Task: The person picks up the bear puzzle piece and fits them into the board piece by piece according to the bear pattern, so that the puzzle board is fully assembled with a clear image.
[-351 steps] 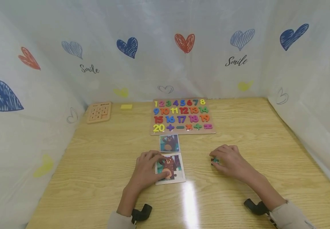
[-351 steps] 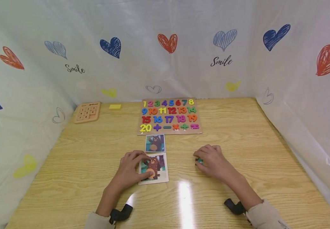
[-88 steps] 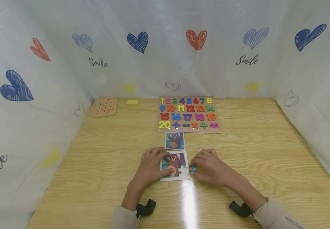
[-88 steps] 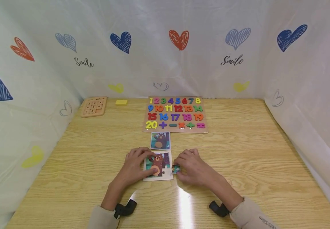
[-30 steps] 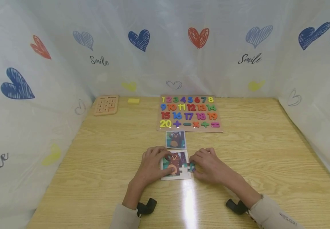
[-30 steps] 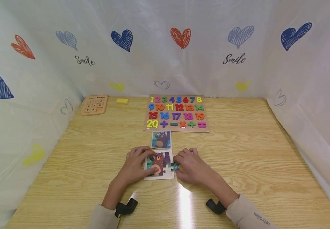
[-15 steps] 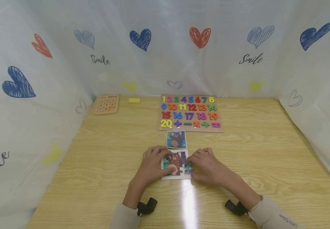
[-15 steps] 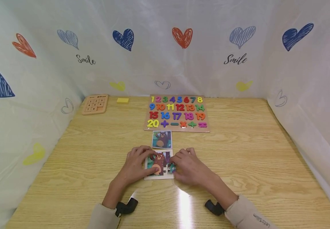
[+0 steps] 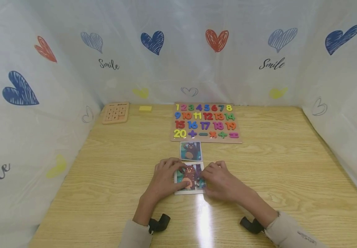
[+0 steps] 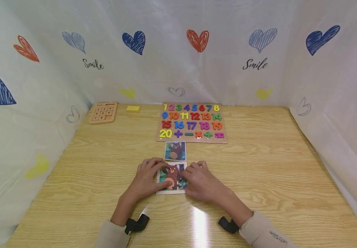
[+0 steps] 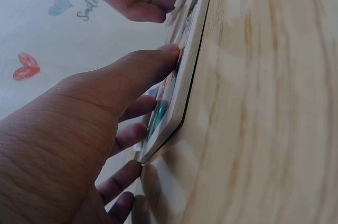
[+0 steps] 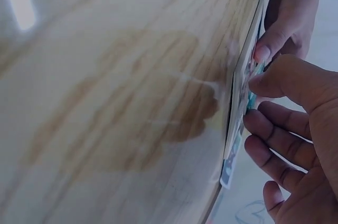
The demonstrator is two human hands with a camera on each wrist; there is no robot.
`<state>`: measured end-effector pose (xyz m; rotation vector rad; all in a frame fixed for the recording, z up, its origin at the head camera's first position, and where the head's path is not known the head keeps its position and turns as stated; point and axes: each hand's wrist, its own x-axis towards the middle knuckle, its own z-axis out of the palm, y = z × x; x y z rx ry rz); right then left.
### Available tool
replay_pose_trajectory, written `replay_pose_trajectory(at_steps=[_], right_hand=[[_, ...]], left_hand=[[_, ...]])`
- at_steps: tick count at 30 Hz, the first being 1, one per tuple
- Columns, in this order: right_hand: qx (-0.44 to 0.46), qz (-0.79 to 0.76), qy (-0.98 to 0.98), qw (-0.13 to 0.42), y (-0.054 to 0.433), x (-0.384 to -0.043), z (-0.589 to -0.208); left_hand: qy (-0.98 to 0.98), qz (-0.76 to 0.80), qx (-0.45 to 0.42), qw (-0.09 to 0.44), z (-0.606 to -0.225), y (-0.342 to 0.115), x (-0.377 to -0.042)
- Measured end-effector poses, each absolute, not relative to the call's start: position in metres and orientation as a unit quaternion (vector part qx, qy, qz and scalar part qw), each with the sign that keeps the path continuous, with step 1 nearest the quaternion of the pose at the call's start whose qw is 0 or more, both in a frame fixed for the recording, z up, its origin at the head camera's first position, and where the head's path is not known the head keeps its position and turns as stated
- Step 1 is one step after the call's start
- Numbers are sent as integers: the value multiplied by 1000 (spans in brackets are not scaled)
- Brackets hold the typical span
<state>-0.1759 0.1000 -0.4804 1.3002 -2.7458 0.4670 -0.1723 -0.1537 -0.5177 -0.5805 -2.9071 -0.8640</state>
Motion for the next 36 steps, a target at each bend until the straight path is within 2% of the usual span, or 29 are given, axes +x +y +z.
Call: replay_pose_trajectory(at_steps=[20, 31, 36], right_hand=[[433, 150, -887, 52, 93, -175, -487], [407, 183, -895, 23, 90, -174, -485], [407, 187, -894, 32, 93, -171, -487]], left_hand=[[-942, -270, -196, 22, -515, -154, -172], [-942, -276, -190, 22, -511, -155, -172], [-949, -252, -186, 32, -516, -152, -172]])
